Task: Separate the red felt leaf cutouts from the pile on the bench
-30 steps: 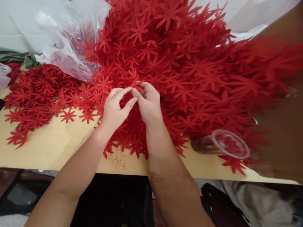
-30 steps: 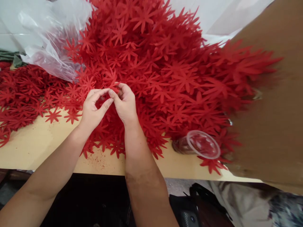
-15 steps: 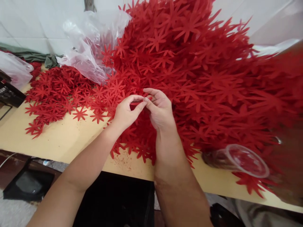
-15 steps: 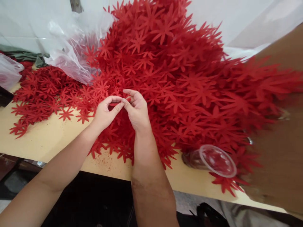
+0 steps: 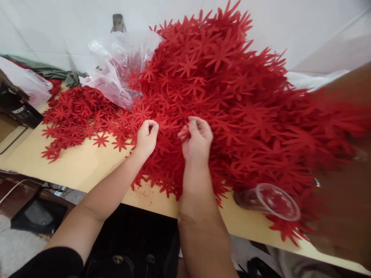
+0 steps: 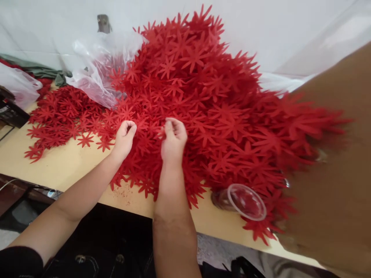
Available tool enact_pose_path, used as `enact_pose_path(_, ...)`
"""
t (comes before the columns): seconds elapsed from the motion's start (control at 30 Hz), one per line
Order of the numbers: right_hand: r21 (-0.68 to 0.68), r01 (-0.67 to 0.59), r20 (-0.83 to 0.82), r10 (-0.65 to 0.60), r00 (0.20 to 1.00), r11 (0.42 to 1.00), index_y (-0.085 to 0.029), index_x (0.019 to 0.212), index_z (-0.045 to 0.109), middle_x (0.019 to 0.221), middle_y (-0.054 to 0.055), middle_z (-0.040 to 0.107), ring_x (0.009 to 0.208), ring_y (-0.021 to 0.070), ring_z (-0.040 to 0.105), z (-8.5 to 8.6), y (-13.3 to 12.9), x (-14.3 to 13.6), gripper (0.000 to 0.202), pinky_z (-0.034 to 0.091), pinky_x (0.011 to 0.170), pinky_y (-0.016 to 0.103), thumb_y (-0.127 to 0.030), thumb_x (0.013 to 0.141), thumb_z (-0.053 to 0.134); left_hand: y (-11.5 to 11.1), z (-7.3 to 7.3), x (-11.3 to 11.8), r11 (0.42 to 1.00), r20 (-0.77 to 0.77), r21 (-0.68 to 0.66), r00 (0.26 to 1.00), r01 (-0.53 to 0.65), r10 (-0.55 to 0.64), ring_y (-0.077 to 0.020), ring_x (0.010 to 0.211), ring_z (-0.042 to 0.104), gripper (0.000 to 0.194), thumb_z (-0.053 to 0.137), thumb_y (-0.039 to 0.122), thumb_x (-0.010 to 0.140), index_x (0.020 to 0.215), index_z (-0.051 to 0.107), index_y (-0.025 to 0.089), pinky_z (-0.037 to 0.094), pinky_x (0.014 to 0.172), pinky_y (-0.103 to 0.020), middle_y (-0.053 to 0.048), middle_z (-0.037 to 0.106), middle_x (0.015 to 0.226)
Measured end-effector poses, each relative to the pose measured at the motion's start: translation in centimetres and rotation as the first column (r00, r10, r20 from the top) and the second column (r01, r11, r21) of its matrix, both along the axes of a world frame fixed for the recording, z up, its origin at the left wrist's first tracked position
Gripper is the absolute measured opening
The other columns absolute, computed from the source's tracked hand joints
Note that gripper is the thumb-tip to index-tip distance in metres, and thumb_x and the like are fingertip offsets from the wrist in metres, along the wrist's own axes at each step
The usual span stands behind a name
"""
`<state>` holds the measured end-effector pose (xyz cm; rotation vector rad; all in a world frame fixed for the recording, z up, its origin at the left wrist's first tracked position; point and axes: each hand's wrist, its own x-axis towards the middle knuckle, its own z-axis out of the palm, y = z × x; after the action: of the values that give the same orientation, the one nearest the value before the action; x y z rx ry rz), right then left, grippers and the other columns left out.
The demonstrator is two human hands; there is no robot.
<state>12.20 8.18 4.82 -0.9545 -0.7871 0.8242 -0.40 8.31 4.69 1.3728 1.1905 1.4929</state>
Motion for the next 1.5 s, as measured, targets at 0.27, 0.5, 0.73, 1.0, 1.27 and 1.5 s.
enact_pose_path(0.27,0.103,0.296,0.007,-0.299,0.954,0.949,-0.012,0.078,0.061,0.072,-0.002,0.057,0.064,0.0055,0.050,-0.8,0.5,1.6,0.022,0.042,0.066,0.023,-0.013,0.056,0.062,0.7,0.8,-1.6,0.980,-0.416,0.195,0.908,0.026,0.059,-0.0129,0.085,0.055,0.030,0.051,0.007,0.073,0.101,0.056,0.016,0.047,0.084,-0.029,-0.008,0.057,0.105)
enact_pose_path(0.5,0.195,0.356,0.273,-0.399,0.875,0.914,-0.013,0.076,0.067,0.076,0.005,0.061,0.071,0.0125,0.055,-0.8,0.0,0.6,0.012,0.044,0.075,0.030,-0.018,0.068,0.059,2.0,1.4,-14.3,0.970,-0.877,0.075,0.447,-0.233,0.175,-0.0231,0.114,0.051,0.037,0.056,0.025,0.076,0.111,0.061,0.017,0.038,0.100,-0.036,-0.010,0.057,0.118)
enact_pose_path(0.73,0.224,0.348,0.408,-0.412,0.815,0.910,-0.013,0.075,0.065,0.078,0.008,0.062,0.076,0.0161,0.058,-0.7,-0.5,-0.4,0.012,0.045,0.075,0.032,-0.020,0.073,0.056,1.6,-0.5,-19.4,0.937,-0.973,-0.024,0.222,-0.347,0.057,-0.0278,0.117,0.049,0.050,0.050,0.037,0.079,0.125,0.052,0.019,0.036,0.101,-0.041,-0.011,0.051,0.126)
enact_pose_path(1.0,0.309,0.358,0.591,-0.473,0.654,0.881,-0.014,0.075,0.067,0.083,0.013,0.066,0.090,0.0217,0.058,-0.7,-1.0,-1.4,0.013,0.042,0.090,0.039,-0.020,0.075,0.056,2.6,-0.7,-19.0,0.893,-0.954,-0.052,0.288,-0.447,0.088,-0.0317,0.120,0.046,0.059,0.057,0.025,0.067,0.125,0.049,0.020,0.038,0.100,-0.045,-0.013,0.048,0.126)
enact_pose_path(1.27,0.384,0.373,0.641,-0.535,0.550,0.844,-0.019,0.073,0.065,0.083,0.007,0.067,0.089,0.0214,0.059,-1.1,-0.7,-1.8,0.011,0.043,0.090,0.043,-0.024,0.074,0.055,4.1,-0.2,-19.0,0.878,-0.841,0.023,0.465,-0.479,0.276,-0.0245,0.108,0.056,0.044,0.049,0.015,0.072,0.115,0.057,0.020,0.040,0.098,-0.040,-0.011,0.054,0.121)
enact_pose_path(1.5,0.391,0.333,0.673,-0.514,0.532,0.858,-0.019,0.075,0.065,0.086,0.008,0.068,0.090,0.0216,0.059,-0.7,-1.0,-2.1,0.012,0.043,0.090,0.045,-0.024,0.075,0.054,6.3,4.3,-19.3,0.908,-0.318,0.065,0.853,-0.415,0.413,-0.0113,0.069,0.060,0.031,0.040,0.005,0.065,0.086,0.061,0.014,0.046,0.071,-0.024,-0.002,0.066,0.075)
